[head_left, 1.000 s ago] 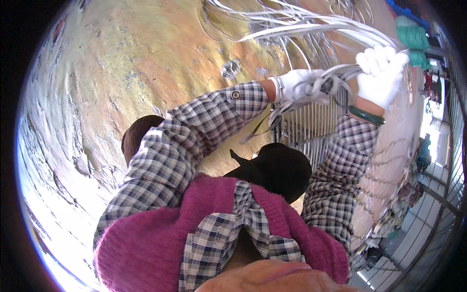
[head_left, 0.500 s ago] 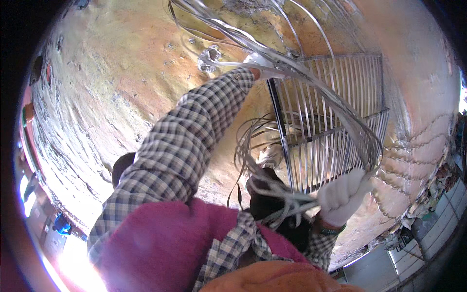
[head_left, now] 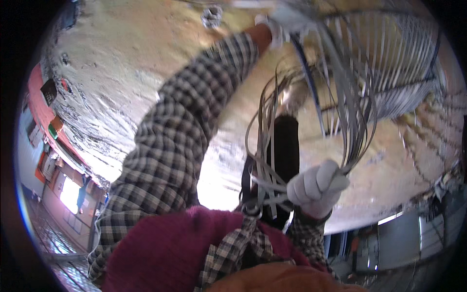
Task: The person gathers metal strips from a metal grate, straightens them by hand, and cuts them into shorter pieces using red-handled shears. The cut pieces are placed into a white plastic bag on the floor.
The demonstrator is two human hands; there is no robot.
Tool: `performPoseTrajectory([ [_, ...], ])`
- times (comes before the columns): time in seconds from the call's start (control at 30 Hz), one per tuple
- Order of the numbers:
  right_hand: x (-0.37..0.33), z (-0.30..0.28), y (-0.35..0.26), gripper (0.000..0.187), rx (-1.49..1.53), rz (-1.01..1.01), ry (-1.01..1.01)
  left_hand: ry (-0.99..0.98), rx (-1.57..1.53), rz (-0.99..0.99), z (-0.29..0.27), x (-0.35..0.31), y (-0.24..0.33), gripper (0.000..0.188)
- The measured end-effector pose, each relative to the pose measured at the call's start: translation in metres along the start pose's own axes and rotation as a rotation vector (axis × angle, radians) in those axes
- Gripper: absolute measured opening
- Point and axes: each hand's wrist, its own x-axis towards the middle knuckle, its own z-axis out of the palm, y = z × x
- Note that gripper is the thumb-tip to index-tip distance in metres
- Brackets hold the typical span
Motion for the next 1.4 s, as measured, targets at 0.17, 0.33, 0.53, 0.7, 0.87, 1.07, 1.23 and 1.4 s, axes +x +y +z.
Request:
performPoseTrajectory([
  [0.17,-0.05,0.071,0.002,0.036,-0.226,0.105,0.01,0.08,-0.006,-0.086,0.001,-0.064,0.052,0.038],
  [0.33,-0.045,0.129,0.026,0.03,-0.489,0.278,-0.07,0.104,-0.049,-0.154,-0.001,-0.145,0.08,0.037],
  [0.53,-0.019,0.192,0.102,0.047,-0.431,0.47,-0.148,0.127,-0.168,-0.26,0.015,-0.297,0.081,0.036],
  [0.7,-0.061,0.245,0.145,0.043,-0.828,0.704,-0.387,0.073,-0.275,-0.323,0.069,-0.449,0.1,0.036],
  [0.87,-0.109,0.265,0.198,0.043,-1.415,0.686,-0.401,-0.021,-0.22,-0.238,0.071,-0.532,0.125,0.035],
  [1.07,-0.092,0.248,0.249,0.022,-1.597,0.087,-0.542,0.256,0.064,-0.297,-0.048,-0.663,0.197,0.031],
  [1.23,-0.096,0.25,0.276,0.021,-1.868,0.013,-0.85,0.265,0.642,0.506,-0.077,-0.681,0.269,0.055],
  [1.4,-0.107,0.232,0.278,0.023,-2.218,-0.242,-1.1,-0.281,0.559,-0.084,-0.057,-0.633,0.281,0.1],
])
